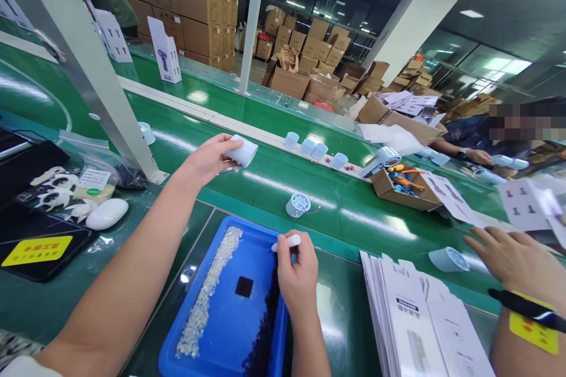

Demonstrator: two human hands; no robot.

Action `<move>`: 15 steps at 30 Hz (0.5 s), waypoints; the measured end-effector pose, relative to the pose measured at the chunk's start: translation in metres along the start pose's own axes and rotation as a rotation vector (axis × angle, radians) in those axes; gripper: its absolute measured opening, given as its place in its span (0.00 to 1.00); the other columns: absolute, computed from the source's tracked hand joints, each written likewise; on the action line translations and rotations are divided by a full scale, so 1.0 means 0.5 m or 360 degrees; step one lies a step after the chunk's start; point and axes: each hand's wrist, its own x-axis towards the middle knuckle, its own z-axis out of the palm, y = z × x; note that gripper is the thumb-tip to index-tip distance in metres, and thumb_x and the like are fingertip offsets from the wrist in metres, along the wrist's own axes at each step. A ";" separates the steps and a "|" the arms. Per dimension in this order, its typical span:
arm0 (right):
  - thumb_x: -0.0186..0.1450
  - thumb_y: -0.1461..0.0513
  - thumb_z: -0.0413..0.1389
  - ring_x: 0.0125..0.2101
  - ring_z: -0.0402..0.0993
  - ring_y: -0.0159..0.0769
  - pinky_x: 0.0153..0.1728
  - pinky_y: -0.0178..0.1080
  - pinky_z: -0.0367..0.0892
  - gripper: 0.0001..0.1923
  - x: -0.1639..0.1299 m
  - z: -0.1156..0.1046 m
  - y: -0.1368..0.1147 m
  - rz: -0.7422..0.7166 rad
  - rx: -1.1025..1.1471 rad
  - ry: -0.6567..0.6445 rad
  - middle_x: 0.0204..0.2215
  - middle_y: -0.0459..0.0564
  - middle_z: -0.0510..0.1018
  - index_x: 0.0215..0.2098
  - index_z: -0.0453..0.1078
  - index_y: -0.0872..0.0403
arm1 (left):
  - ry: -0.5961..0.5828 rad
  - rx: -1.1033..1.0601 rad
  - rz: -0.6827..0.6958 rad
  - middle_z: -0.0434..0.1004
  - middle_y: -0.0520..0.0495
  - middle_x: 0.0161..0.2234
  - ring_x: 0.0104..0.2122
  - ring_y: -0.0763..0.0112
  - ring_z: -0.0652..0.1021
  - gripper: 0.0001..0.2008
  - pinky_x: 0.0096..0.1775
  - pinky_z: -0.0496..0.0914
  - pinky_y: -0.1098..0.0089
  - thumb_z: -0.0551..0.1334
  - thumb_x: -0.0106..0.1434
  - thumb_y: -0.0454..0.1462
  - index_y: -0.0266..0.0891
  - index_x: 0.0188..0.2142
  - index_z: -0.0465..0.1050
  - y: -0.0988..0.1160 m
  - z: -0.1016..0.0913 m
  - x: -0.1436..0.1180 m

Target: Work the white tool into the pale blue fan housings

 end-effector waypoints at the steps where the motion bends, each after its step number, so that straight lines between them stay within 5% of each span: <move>1: 0.67 0.55 0.52 0.26 0.68 0.33 0.30 0.36 0.63 0.10 -0.001 0.003 -0.003 -0.0022 0.0009 -0.0064 0.25 0.44 0.71 0.31 0.64 0.52 | -0.0011 -0.0014 0.0001 0.72 0.50 0.30 0.30 0.70 0.75 0.15 0.34 0.70 0.66 0.70 0.49 0.39 0.39 0.29 0.64 -0.001 0.000 0.001; 4: 0.67 0.57 0.52 0.26 0.67 0.32 0.29 0.35 0.63 0.08 -0.006 0.012 -0.011 -0.0117 0.0010 -0.0189 0.25 0.44 0.71 0.32 0.64 0.52 | -0.0049 -0.0061 0.0002 0.72 0.50 0.30 0.30 0.70 0.75 0.15 0.34 0.70 0.67 0.70 0.49 0.40 0.38 0.29 0.65 -0.002 0.003 0.002; 15: 0.67 0.55 0.53 0.25 0.67 0.32 0.29 0.36 0.63 0.09 -0.010 0.015 -0.007 -0.0060 0.0057 -0.0052 0.25 0.43 0.69 0.32 0.64 0.52 | -0.0062 -0.0065 -0.0022 0.73 0.49 0.30 0.30 0.69 0.74 0.15 0.34 0.70 0.66 0.70 0.49 0.39 0.38 0.29 0.66 -0.009 0.006 0.004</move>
